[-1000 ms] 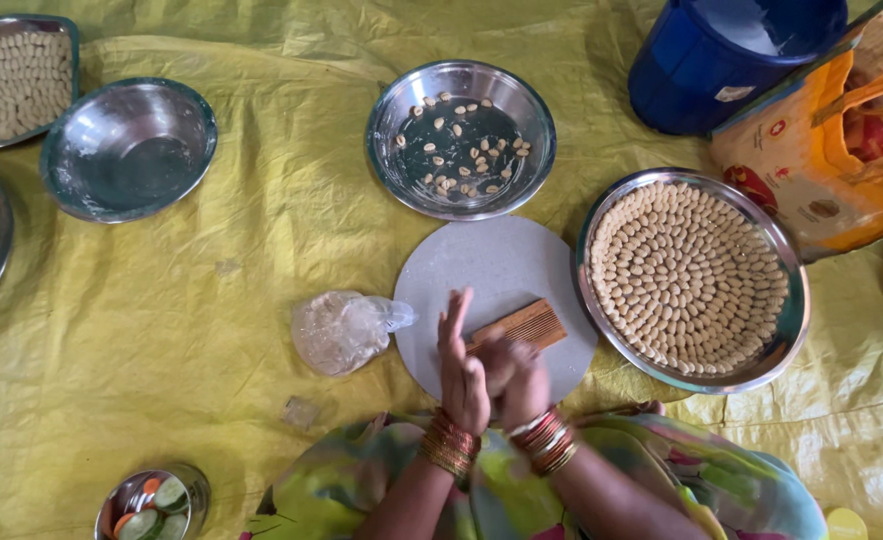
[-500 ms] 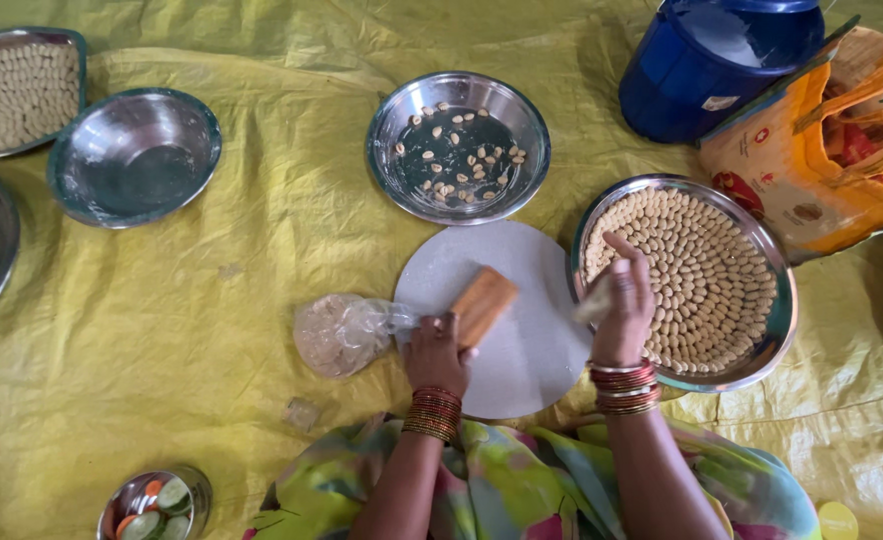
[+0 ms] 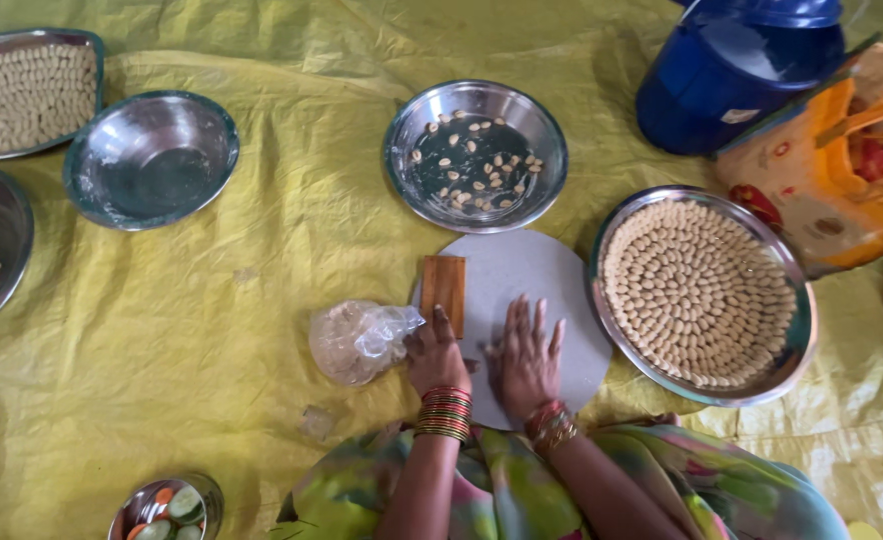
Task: The person sits on a yellow tarp and shapes small pieces of dough into ridged snacks using a wooden grooved board. They roll the dough on the board, transfer the finished pieces to a large metal tray, and occasionally dip their hands into a bowl of water.
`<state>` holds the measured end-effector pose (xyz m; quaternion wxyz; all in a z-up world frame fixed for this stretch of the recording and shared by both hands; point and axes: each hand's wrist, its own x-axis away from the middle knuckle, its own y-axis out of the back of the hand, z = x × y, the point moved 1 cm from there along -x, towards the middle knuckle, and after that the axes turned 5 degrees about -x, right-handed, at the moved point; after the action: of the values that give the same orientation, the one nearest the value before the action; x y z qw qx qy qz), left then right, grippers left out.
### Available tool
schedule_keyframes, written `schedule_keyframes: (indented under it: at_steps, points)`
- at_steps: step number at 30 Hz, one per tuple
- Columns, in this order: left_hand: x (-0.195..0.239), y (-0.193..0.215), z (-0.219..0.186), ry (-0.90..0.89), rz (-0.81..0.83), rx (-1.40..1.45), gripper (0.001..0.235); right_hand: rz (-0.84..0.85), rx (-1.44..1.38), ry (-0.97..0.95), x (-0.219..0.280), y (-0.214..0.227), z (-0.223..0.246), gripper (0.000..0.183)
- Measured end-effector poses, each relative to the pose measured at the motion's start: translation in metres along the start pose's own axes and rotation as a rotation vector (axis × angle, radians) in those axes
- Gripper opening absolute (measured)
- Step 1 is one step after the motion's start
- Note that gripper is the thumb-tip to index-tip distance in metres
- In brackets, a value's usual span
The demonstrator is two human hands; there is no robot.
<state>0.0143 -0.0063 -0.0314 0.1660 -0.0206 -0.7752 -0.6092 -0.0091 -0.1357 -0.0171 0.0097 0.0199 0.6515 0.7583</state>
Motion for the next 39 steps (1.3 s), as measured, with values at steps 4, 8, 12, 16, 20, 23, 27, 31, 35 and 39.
schedule_keyframes:
  at_steps: [4, 8, 12, 16, 20, 23, 27, 31, 35, 39]
  points:
    - [-0.004, -0.016, -0.001, -0.010, -0.196, -0.058, 0.100, 0.003, -0.033, -0.179, -0.089, 0.010, -0.014, 0.082]
    - [-0.005, -0.006, -0.007, -0.002, -0.057, -0.057, 0.106, -0.108, -0.054, -0.235, -0.155, 0.030, -0.030, 0.091]
    - [-0.001, 0.008, -0.012, 0.005, 0.046, -0.068, 0.114, -0.115, -0.058, -0.310, -0.180, 0.030, -0.031, 0.089]
    - [-0.003, 0.005, -0.012, -0.007, -0.063, -0.099, 0.102, -0.169, -0.023, -0.333, -0.158, 0.011, -0.014, 0.083]
    - [-0.008, -0.020, -0.005, -0.023, -0.263, -0.147, 0.078, -0.114, -0.076, -0.201, -0.106, -0.015, -0.001, 0.071]
    - [-0.011, -0.035, -0.001, -0.030, -0.348, -0.189, 0.064, -0.087, -0.176, -0.107, -0.070, -0.026, 0.004, 0.067]
    - [-0.010, -0.022, 0.000, -0.025, -0.352, -0.109, 0.063, -0.113, -0.292, 0.032, -0.016, -0.025, 0.006, 0.067]
    - [0.000, 0.011, -0.001, -0.020, -0.126, -0.011, 0.089, 0.030, -0.335, 0.138, 0.014, -0.010, -0.003, 0.070]
    - [0.018, 0.025, 0.001, -0.001, -0.023, 0.058, 0.099, 0.295, -0.492, 0.311, 0.027, 0.010, -0.036, 0.066]
    - [0.025, 0.021, -0.015, -0.336, -0.563, -0.034, 0.081, 0.393, -0.744, 0.225, 0.002, 0.022, -0.072, 0.045]
